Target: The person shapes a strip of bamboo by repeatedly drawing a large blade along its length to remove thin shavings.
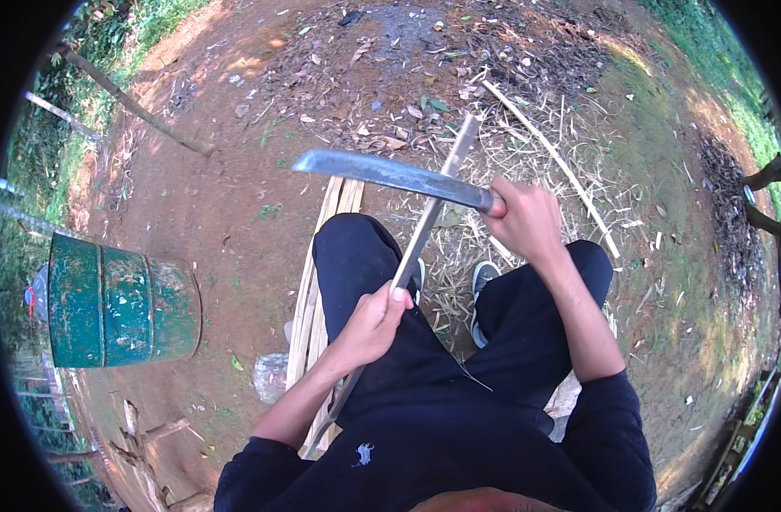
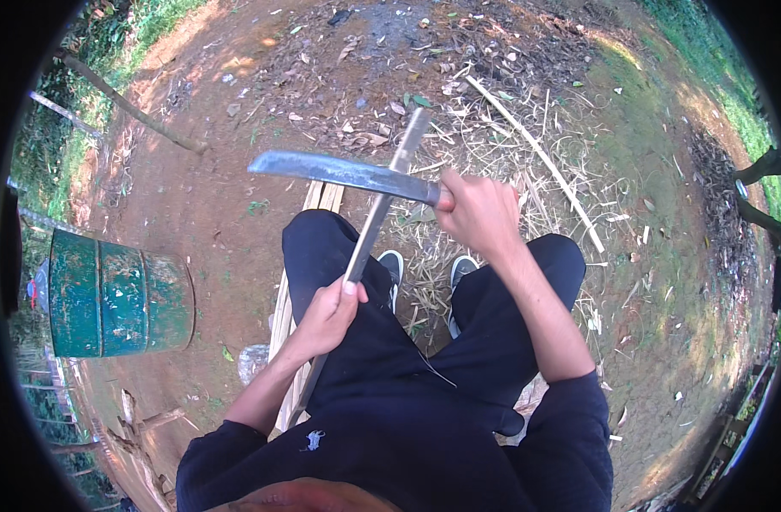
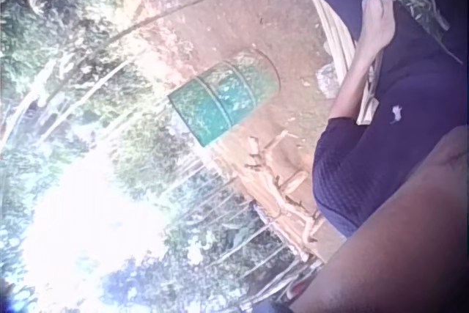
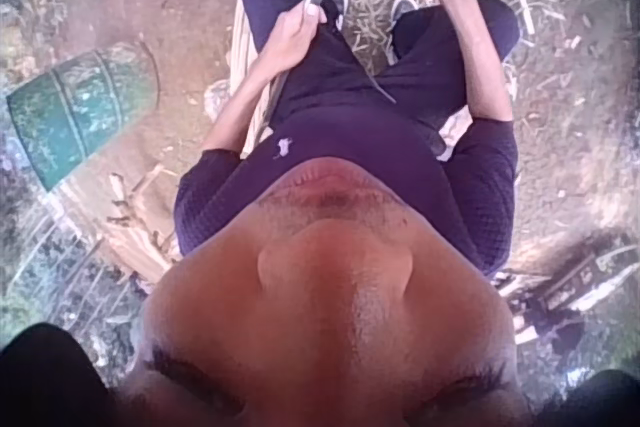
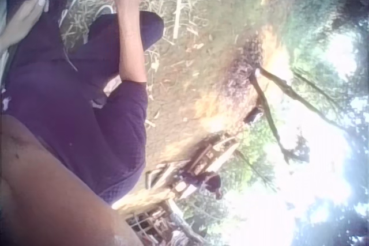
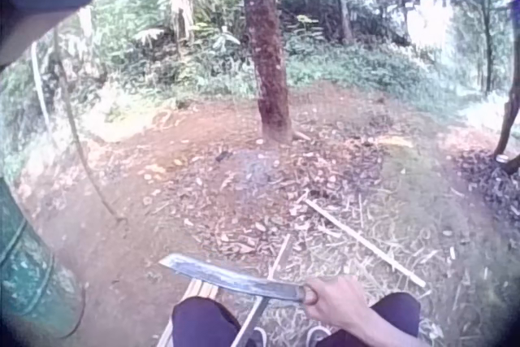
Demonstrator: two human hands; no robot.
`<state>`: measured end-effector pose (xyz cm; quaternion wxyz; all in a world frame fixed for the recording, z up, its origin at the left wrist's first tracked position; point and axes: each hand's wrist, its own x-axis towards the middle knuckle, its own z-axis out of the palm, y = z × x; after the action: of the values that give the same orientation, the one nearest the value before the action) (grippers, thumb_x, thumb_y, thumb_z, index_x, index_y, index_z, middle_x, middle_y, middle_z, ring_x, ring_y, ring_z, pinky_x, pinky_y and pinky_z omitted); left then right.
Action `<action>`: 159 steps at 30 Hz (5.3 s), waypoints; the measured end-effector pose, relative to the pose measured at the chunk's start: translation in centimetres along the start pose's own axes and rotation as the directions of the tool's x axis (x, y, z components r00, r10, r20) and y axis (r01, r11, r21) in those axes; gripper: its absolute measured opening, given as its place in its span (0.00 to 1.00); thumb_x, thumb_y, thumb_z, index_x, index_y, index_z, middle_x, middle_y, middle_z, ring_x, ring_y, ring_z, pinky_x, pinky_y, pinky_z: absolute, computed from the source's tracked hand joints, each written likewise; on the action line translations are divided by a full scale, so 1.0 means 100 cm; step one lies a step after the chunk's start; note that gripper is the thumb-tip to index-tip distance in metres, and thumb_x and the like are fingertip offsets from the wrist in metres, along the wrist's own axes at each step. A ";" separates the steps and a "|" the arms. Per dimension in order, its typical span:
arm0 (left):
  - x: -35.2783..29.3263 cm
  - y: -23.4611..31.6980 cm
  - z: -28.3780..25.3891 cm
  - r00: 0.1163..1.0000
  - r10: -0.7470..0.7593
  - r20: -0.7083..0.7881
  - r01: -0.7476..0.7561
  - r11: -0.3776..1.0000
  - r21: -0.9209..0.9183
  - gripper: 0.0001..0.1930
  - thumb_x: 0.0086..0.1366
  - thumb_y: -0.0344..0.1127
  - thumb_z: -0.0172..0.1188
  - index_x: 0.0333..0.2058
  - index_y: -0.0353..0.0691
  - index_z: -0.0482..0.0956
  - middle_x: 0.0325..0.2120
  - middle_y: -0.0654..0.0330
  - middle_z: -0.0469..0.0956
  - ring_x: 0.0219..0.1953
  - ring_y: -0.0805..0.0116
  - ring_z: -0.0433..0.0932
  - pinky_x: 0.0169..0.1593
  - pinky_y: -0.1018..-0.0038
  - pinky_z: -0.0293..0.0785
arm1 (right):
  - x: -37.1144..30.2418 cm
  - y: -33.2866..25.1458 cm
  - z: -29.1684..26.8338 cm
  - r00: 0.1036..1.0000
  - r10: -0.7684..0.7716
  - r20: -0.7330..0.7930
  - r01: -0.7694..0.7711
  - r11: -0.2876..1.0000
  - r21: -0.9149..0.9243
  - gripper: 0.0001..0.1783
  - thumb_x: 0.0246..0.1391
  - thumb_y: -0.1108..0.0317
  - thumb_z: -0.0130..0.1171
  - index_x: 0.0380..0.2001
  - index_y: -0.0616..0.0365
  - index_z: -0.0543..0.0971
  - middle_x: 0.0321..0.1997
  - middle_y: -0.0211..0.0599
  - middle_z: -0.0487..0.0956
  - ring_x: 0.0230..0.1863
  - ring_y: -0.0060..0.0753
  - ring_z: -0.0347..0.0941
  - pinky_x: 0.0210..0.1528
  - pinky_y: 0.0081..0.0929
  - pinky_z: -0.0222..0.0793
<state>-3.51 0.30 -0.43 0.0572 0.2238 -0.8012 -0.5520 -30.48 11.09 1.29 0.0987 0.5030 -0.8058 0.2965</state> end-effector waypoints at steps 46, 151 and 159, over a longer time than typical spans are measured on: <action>0.108 -0.037 0.002 0.998 0.007 0.057 -0.026 0.937 0.348 0.17 0.76 0.41 0.46 0.32 0.32 0.70 0.18 0.53 0.65 0.21 0.62 0.64 0.27 0.61 0.62 | 0.019 0.109 0.104 0.921 0.248 0.299 -0.236 0.969 -0.077 0.08 0.49 0.68 0.49 0.26 0.53 0.79 0.18 0.41 0.78 0.20 0.45 0.77 0.27 0.44 0.77; 0.139 -0.005 -0.014 0.983 -0.080 0.164 0.142 0.900 -0.412 0.09 0.76 0.36 0.45 0.46 0.36 0.64 0.24 0.62 0.73 0.13 0.78 0.71 0.14 0.82 0.67 | 0.022 0.099 0.059 0.959 0.248 -0.137 -0.243 0.968 0.055 0.05 0.50 0.69 0.58 0.24 0.59 0.77 0.14 0.41 0.76 0.14 0.40 0.74 0.21 0.39 0.70; 0.135 -0.011 -0.006 0.987 -0.057 0.153 0.099 0.954 -0.283 0.13 0.77 0.36 0.41 0.53 0.37 0.67 0.20 0.68 0.66 0.10 0.83 0.62 0.12 0.82 0.58 | 0.026 0.084 0.072 0.994 -0.030 -0.102 0.016 0.990 -0.137 0.03 0.42 0.71 0.56 0.22 0.54 0.73 0.16 0.38 0.76 0.16 0.43 0.75 0.20 0.42 0.69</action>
<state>-15.01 -6.23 -3.25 0.0097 0.2042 -0.7041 -0.6800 -38.02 7.68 -6.50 0.1779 0.4884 -0.8120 0.2656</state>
